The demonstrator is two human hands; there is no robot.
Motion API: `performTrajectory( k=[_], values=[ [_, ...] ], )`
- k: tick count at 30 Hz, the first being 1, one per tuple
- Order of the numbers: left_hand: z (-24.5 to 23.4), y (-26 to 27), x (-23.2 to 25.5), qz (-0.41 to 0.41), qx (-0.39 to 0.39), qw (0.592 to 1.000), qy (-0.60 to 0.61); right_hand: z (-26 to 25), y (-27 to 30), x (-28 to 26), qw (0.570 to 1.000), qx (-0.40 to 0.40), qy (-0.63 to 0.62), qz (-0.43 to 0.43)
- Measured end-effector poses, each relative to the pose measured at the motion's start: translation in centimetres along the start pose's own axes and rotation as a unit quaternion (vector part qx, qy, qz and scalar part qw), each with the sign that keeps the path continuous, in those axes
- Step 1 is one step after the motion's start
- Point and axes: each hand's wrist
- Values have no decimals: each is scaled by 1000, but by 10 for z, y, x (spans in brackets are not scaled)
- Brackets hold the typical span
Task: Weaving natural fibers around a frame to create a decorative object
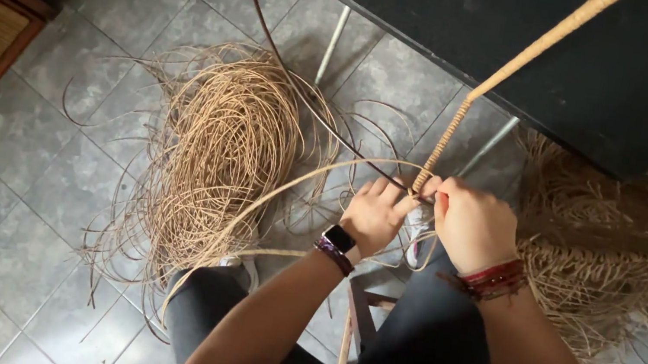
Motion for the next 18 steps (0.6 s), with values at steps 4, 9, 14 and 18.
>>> performTrajectory(
  k=[4, 9, 14, 18],
  values=[
    [13, 4, 4, 18, 29, 999, -6, 18, 13, -4, 1000, 7, 5, -11],
    [28, 10, 12, -75, 22, 996, 38, 9, 55, -34, 947, 160, -278, 22],
    [-24, 44, 34, -129, 7, 968, 215, 9, 90, -40, 809, 49, -577, 99],
    [-90, 25, 45, 16, 67, 972, 223, 57, 93, -23, 781, -55, -617, 87]
  ],
)
Point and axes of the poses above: each hand's wrist, its own y-axis away from the middle knuckle, its own z-axis out of the palm, x = y × z, and after that the axes turned 4 degrees about -x, right-handed
